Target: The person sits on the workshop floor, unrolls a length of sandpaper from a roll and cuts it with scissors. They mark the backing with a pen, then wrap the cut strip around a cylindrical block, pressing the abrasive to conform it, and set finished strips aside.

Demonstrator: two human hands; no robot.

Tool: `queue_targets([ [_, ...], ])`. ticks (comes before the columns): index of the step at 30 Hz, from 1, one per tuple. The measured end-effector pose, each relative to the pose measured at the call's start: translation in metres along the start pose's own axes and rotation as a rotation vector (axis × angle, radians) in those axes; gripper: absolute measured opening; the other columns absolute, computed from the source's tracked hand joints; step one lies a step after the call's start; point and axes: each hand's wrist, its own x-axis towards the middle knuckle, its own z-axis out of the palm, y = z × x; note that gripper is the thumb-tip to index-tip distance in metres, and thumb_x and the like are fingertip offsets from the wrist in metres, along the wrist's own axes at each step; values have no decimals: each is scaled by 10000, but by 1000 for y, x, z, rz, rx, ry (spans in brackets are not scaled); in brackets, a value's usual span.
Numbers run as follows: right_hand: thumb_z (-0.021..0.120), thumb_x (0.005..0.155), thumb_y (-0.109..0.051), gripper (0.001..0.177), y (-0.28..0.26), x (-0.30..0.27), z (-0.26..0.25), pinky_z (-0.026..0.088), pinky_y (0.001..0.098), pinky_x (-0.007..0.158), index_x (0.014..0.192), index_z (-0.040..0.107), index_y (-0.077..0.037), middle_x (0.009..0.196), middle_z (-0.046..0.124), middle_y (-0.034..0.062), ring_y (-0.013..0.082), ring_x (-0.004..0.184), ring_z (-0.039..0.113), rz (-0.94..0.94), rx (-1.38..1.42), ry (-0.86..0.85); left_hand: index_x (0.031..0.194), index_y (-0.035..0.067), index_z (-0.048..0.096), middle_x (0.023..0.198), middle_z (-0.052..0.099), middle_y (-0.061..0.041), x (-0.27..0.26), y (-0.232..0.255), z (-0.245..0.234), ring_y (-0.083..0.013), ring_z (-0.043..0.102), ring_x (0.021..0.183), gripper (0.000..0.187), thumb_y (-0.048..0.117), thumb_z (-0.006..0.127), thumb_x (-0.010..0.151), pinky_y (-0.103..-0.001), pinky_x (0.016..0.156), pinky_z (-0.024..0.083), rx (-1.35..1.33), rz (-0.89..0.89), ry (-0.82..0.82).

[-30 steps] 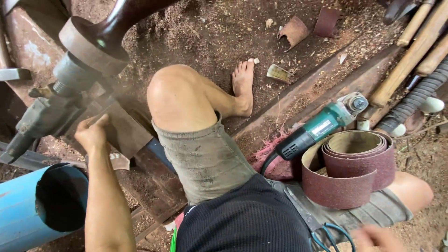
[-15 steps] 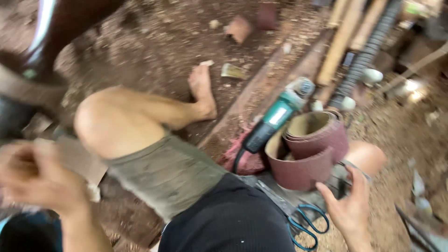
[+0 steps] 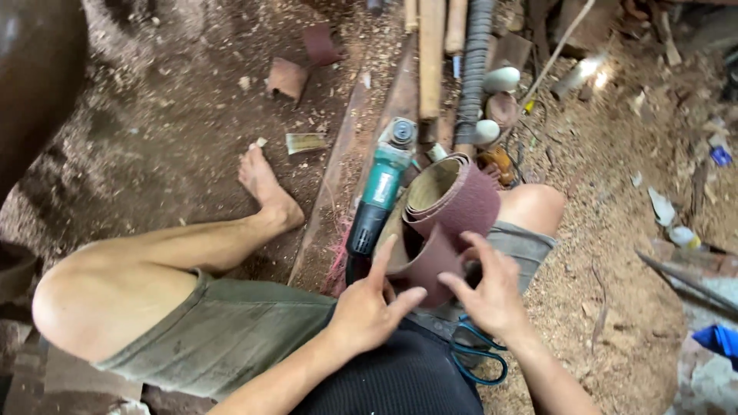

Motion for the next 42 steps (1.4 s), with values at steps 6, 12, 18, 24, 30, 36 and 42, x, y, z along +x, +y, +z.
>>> queue_targets([
  [6, 801, 904, -204, 399, -27, -62, 3, 559, 417, 1041, 1257, 660, -83, 1265, 706, 137, 308, 1199, 690, -487, 559, -381, 1414, 65, 661, 998, 768, -119, 15, -76, 23, -191, 693, 804, 549, 477, 561, 1065, -347, 742, 576, -492, 9, -48],
  [12, 768, 951, -244, 639, -60, -50, 1, 204, 593, 1286, 1489, 516, -8, 1559, 500, 231, 421, 1561, 351, -676, 508, -777, 1628, 192, 140, 1358, 623, -232, -7, -51, -43, -278, 654, 1089, 1074, 54, 688, 715, -342, 827, 533, -1021, 1, -369],
  [18, 685, 958, -141, 404, -49, -43, 34, 223, 592, 1293, 1349, 599, -84, 1563, 503, 224, 447, 1549, 372, -654, 806, -840, 1682, 171, 8, 1490, 554, -264, -3, -67, -68, -277, 620, 1236, 1201, -6, 598, 651, -313, 927, 537, -964, 98, -565],
  [24, 926, 626, -520, 1206, -69, -19, 42, 146, 654, 1227, 1541, 296, -51, 1615, 214, 275, 527, 1523, 172, -560, 338, -303, 1675, 157, 99, 1400, 646, -220, 10, -51, -83, -208, 642, 1204, 1192, -96, 512, 586, -303, 839, 517, -770, 119, -547],
  [30, 950, 633, -411, 1182, -63, -25, 7, 207, 559, 1223, 1545, 276, -77, 1626, 173, 314, 515, 1527, 156, -376, 246, -252, 1694, 154, 64, 1429, 612, -222, 15, -24, -64, -221, 600, 1237, 1116, -143, 535, 728, -355, 1039, 493, -825, 177, -524],
  [36, 904, 703, -303, 1133, -6, -73, -9, 427, 487, 1133, 1578, 230, -49, 1571, 364, 215, 340, 1389, 476, 198, 762, -7, 1661, 116, 54, 1661, 347, -200, 12, -9, -22, -277, 382, 1524, 1111, -88, 707, 785, -421, 1216, 353, -710, 214, -521],
  [42, 793, 834, -98, 1039, 12, -118, -3, 573, 475, 774, 1685, 197, -62, 1408, 567, 189, 305, 1071, 635, 515, 1391, -422, 1635, 100, 104, 1697, 236, -195, 8, -17, 13, -309, 353, 1505, 1201, 6, 889, 730, -457, 1191, 325, -446, 309, -444],
])
